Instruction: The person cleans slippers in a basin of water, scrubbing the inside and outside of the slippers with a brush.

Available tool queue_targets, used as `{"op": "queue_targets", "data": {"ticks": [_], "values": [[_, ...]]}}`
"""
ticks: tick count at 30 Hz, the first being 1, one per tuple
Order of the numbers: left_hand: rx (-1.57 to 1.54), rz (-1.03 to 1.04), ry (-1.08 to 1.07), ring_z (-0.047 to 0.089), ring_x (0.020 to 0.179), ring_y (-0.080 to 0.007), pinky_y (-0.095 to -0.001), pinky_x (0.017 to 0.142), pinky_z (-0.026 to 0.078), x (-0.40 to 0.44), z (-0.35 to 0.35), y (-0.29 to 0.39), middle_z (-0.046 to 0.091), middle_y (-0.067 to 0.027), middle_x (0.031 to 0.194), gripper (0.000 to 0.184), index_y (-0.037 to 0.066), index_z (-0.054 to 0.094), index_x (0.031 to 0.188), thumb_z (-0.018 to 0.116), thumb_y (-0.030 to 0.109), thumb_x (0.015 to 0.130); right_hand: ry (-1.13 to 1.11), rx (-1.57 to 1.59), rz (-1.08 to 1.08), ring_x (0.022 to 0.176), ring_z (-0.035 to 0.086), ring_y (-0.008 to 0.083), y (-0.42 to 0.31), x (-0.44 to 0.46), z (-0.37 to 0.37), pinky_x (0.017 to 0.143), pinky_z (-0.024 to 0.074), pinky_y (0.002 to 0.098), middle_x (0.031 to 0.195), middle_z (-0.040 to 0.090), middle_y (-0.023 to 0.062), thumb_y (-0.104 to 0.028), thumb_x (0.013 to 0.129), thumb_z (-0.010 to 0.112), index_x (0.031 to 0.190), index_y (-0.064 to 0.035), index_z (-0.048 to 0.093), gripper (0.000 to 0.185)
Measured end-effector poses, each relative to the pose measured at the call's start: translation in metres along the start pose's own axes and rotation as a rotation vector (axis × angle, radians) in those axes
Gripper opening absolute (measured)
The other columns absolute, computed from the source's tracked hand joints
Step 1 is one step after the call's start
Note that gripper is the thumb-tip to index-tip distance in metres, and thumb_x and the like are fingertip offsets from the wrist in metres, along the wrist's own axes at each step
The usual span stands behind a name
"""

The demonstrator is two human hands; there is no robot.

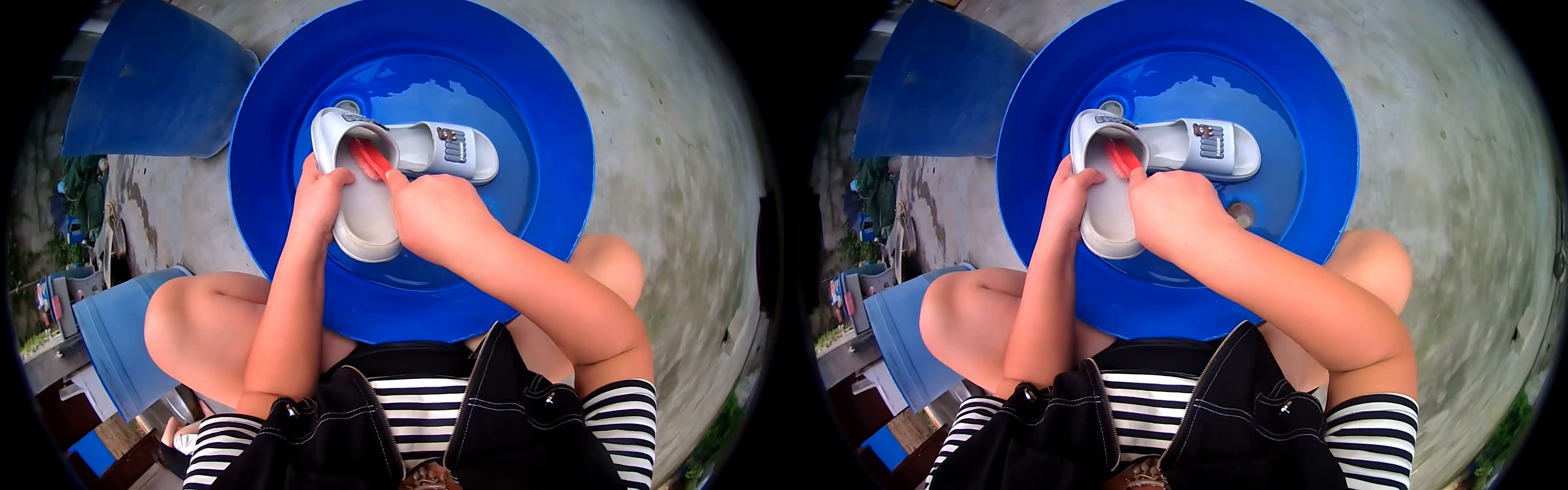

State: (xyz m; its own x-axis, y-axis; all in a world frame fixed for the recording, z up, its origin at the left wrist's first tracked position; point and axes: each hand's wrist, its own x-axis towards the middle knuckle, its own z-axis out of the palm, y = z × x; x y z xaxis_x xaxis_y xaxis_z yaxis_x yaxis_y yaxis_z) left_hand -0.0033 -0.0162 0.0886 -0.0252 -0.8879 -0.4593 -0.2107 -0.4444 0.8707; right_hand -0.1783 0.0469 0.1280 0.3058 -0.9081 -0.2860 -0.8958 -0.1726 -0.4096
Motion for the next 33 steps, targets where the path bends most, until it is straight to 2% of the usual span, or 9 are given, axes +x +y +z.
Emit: {"op": "queue_targets", "data": {"ticks": [3, 7, 11, 15, 17, 23, 27, 29, 33], "values": [[0.051, 0.049, -0.067, 0.063, 0.109, -0.027, -0.0341, 0.091, 0.053, -0.007, 0.014, -0.01, 0.06, -0.0201, 0.126, 0.067, -0.002, 0.045, 0.144, 0.061, 0.005, 0.08, 0.106, 0.016, 0.081, 0.077, 0.073, 0.0377, 0.026, 0.022, 0.014, 0.07, 0.0585, 0.0483, 0.081, 0.073, 0.0209, -0.007, 0.087, 0.052, 0.123, 0.0039, 0.059, 0.038], [0.002, -0.014, -0.016, 0.066, 0.098, -0.0259, -0.0339, 0.086, 0.054, -0.011, 0.011, 0.005, 0.064, -0.0183, 0.116, 0.064, -0.003, 0.046, 0.142, 0.061, 0.005, 0.08, 0.135, -0.017, 0.026, 0.075, 0.074, 0.0357, 0.016, 0.021, 0.016, 0.067, 0.0587, 0.0477, 0.08, 0.073, 0.0197, -0.005, 0.084, 0.055, 0.126, 0.0045, 0.059, 0.043], [-0.007, 0.038, 0.059, 0.067, 0.095, -0.0258, -0.036, 0.084, 0.056, 0.006, -0.002, -0.009, 0.065, -0.0185, 0.113, 0.061, -0.003, 0.047, 0.139, 0.061, 0.004, 0.08, -0.025, -0.046, -0.019, 0.078, 0.075, 0.0317, -0.006, -0.004, -0.002, 0.067, 0.0598, 0.0413, 0.084, 0.075, 0.0183, -0.006, 0.084, 0.056, 0.127, 0.0092, 0.06, 0.045], [0.119, 0.082, -0.049, 0.06, 0.114, -0.0289, -0.0363, 0.097, 0.05, -0.006, 0.016, -0.016, 0.057, -0.0207, 0.131, 0.071, -0.002, 0.039, 0.148, 0.06, 0.005, 0.081, 0.128, -0.061, 0.064, 0.073, 0.073, 0.0358, 0.022, 0.022, 0.02, 0.065, 0.0583, 0.0476, 0.077, 0.072, 0.0192, -0.007, 0.086, 0.054, 0.125, 0.0048, 0.06, 0.042], [0.222, 0.101, 0.026, 0.063, 0.11, -0.0285, -0.0364, 0.094, 0.052, -0.005, 0.016, -0.018, 0.059, -0.0204, 0.127, 0.07, -0.002, 0.039, 0.148, 0.06, 0.005, 0.081, 0.115, -0.037, 0.052, 0.075, 0.073, 0.0366, 0.027, 0.026, 0.024, 0.065, 0.0583, 0.0479, 0.077, 0.072, 0.0191, -0.008, 0.087, 0.055, 0.123, 0.0032, 0.06, 0.039], [-0.065, 0.036, 0.048, 0.067, 0.1, -0.0264, -0.0355, 0.087, 0.055, 0.009, -0.006, -0.012, 0.063, -0.0193, 0.119, 0.063, -0.002, 0.044, 0.141, 0.059, 0.004, 0.081, 0.051, 0.075, -0.008, 0.074, 0.072, 0.0372, 0.004, 0.001, 0.004, 0.066, 0.0571, 0.0496, 0.076, 0.072, 0.0189, -0.012, 0.092, 0.053, 0.122, 0.0001, 0.063, 0.034], [0.065, 0.032, -0.069, 0.061, 0.115, -0.0283, -0.0368, 0.099, 0.049, -0.013, 0.014, -0.01, 0.057, -0.0214, 0.132, 0.075, -0.001, 0.037, 0.151, 0.06, 0.004, 0.08, 0.084, 0.019, 0.079, 0.081, 0.075, 0.0333, 0.026, 0.018, 0.021, 0.07, 0.0593, 0.0441, 0.086, 0.075, 0.0185, -0.008, 0.087, 0.055, 0.113, 0.0044, 0.064, 0.031], [0.131, 0.096, -0.017, 0.063, 0.109, -0.0278, -0.036, 0.094, 0.052, -0.005, 0.011, -0.022, 0.06, -0.021, 0.127, 0.073, -0.001, 0.038, 0.15, 0.06, 0.004, 0.081, 0.135, 0.009, 0.073, 0.073, 0.072, 0.0362, 0.032, 0.028, 0.034, 0.065, 0.0568, 0.0496, 0.076, 0.072, 0.0182, -0.013, 0.092, 0.054, 0.13, 0.0004, 0.06, 0.041], [0.027, 0.099, 0.094, 0.068, 0.097, -0.0264, -0.0358, 0.083, 0.057, 0.01, -0.006, -0.015, 0.064, -0.0201, 0.116, 0.06, -0.003, 0.047, 0.138, 0.059, 0.004, 0.08, 0.111, 0.033, -0.012, 0.072, 0.072, 0.0362, 0.004, 0.006, 0.015, 0.065, 0.057, 0.0489, 0.077, 0.072, 0.018, -0.012, 0.091, 0.054, 0.13, 0.0019, 0.059, 0.041]]}}
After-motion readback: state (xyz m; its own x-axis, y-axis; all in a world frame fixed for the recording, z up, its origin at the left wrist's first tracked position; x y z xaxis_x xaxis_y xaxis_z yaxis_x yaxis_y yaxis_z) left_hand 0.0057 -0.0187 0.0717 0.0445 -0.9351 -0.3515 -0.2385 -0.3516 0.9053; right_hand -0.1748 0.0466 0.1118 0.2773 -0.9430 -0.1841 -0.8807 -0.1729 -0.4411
